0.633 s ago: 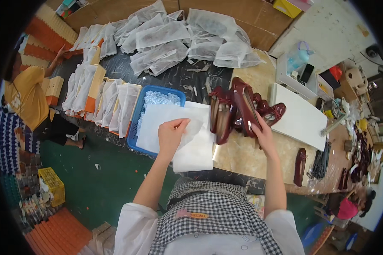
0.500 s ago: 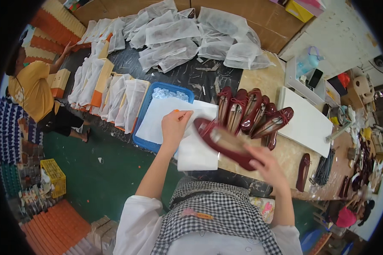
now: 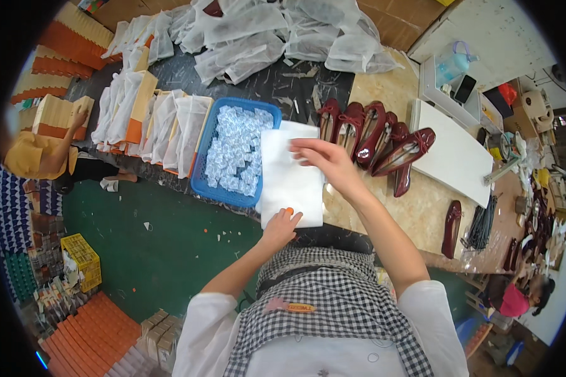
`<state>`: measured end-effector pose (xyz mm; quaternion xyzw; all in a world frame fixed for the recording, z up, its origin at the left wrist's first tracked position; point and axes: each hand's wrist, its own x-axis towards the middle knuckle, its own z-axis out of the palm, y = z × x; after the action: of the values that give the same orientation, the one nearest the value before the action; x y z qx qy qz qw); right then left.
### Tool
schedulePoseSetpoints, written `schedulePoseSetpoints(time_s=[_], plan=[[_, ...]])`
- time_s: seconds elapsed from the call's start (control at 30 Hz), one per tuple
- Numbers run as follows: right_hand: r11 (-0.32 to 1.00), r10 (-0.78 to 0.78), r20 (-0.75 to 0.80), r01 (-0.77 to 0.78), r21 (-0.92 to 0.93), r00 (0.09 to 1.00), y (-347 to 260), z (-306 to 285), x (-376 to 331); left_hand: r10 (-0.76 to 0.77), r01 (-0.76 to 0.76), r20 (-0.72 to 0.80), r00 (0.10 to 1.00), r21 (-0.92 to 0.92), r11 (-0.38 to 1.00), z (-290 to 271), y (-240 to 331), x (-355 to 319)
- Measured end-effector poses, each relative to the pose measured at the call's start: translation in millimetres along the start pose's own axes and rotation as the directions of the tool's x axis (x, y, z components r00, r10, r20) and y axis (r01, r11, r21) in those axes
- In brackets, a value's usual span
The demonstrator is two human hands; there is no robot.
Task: The person prepares maroon shoes for packaging by inserting metal shoe trees and wiping the interior with a cloth. They then place the shoes into white tissue paper and attach price tags to the bows.
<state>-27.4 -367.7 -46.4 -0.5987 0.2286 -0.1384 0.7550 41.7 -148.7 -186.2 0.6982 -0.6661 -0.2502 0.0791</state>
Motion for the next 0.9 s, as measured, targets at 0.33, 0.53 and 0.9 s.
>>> schedulePoseSetpoints(time_s=[0.33,0.53,0.9], plan=[[0.954,0.263,-0.368,-0.298,-0.042,0.892,64.0,-43.8,-161.1,0.191,-0.179,-0.018,0.981,0.277,0.944,51.2,-24.1,20.2],[0.946,0.256,-0.388,-0.312,-0.09,0.886,83.1,-24.9,-191.3,0.19,-0.192,0.032,0.981,0.214,0.958,35.6,-13.1,18.0],[0.872,0.221,-0.341,-0.342,-0.349,0.913,109.5,-7.7,-206.4,0.129,-0.135,0.069,0.989,0.091,0.987,48.1,-28.4,46.9]])
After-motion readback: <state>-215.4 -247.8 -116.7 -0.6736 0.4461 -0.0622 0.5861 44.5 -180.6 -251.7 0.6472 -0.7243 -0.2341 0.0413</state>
